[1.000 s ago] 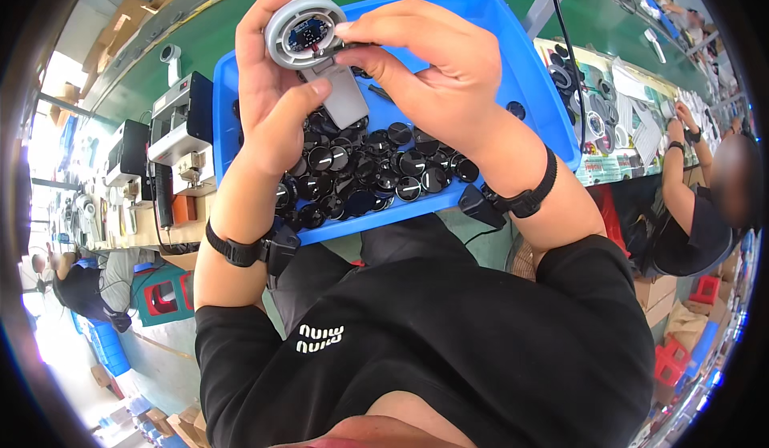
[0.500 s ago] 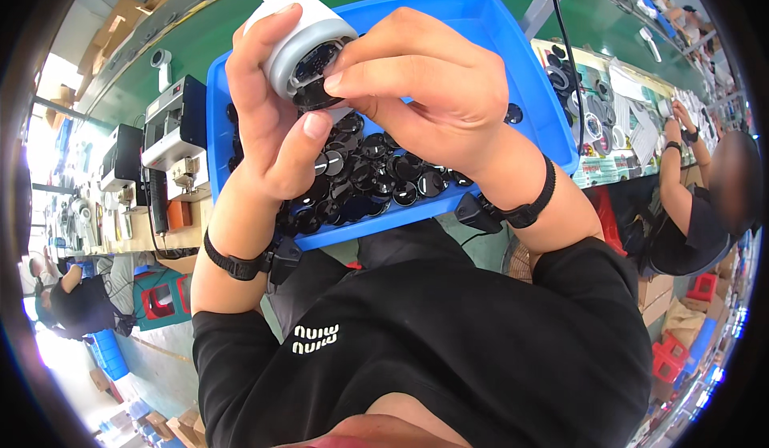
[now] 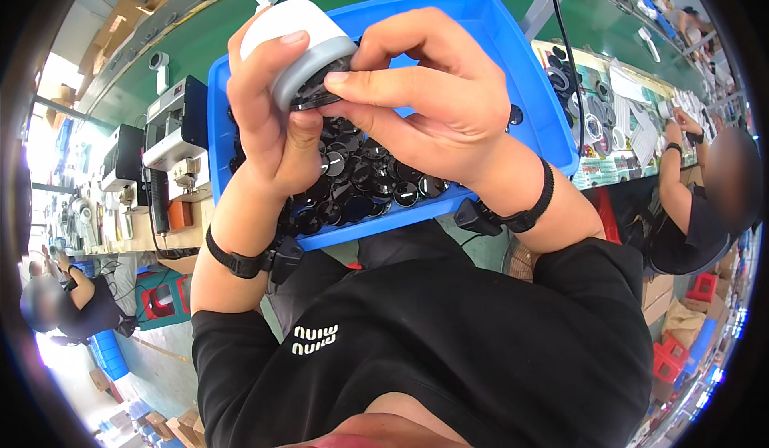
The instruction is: Assembling black circular lids onto white electronic device housings on a factory assembly line.
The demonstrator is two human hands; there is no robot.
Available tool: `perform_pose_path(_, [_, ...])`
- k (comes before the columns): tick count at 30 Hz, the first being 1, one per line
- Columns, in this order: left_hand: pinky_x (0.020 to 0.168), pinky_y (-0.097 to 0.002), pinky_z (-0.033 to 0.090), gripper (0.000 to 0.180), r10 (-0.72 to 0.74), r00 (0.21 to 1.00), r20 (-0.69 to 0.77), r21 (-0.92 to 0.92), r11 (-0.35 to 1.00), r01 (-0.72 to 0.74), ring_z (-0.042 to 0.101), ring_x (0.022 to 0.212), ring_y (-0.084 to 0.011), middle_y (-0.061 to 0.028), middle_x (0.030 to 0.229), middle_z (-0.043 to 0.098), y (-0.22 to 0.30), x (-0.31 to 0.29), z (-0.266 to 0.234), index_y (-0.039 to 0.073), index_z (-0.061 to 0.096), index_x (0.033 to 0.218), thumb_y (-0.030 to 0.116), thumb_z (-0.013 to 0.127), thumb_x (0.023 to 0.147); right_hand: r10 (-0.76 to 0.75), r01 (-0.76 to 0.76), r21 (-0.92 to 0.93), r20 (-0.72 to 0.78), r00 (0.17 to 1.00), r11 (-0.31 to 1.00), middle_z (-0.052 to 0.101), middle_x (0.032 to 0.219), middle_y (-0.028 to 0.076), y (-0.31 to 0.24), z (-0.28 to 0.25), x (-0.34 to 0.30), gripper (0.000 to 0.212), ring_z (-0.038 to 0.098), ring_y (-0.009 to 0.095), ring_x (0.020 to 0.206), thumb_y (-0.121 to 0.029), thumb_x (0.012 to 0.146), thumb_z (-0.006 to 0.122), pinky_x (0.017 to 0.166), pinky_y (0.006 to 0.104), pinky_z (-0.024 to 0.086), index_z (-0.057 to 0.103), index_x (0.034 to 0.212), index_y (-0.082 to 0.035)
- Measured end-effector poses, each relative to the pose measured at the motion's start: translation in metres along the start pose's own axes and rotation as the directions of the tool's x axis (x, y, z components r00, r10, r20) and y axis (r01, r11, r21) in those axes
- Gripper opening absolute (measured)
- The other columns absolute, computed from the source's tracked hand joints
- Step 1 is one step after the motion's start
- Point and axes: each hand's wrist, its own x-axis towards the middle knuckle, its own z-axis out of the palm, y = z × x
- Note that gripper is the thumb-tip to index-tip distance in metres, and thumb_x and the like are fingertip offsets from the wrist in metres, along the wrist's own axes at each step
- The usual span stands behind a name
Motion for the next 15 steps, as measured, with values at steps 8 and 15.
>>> perform_pose_path(8, [0.1, -0.0464, 0.048, 0.046, -0.048, 0.988, -0.149, -0.031, 0.999, 0.044, 0.052, 0.124, -0.0383, -0.0237, 0.132, 0.056, 0.0035, -0.0061, 0.0038, 0.009, 0.054, 0.142, 0.032, 0.068, 0.105, 0.197, -0.188, 0.111, -0.072, 0.978, 0.976, 0.075, 0.097, 0.013, -0.0058, 0.0051, -0.0025, 0.026, 0.074, 0.02, 0.082, 0.01, 0.077, 0.088, 0.07, 0.0288, 0.06, 0.08, 0.101, 0.001])
perform_pose_path(15, [0.092, -0.0432, 0.052, 0.042, -0.013, 0.976, -0.216, -0.074, 0.997, -0.003, 0.054, 0.121, -0.0373, -0.0266, 0.131, 0.054, 0.0068, -0.0028, 0.011, 0.013, 0.055, 0.138, 0.027, 0.072, 0.102, 0.105, -0.099, 0.098, -0.064, 0.992, 0.99, 0.074, 0.097, 0.014, -0.0046, 0.0003, -0.0036, 0.025, 0.074, 0.02, 0.083, 0.01, 0.077, 0.088, 0.071, 0.0293, 0.061, 0.08, 0.099, 0.001])
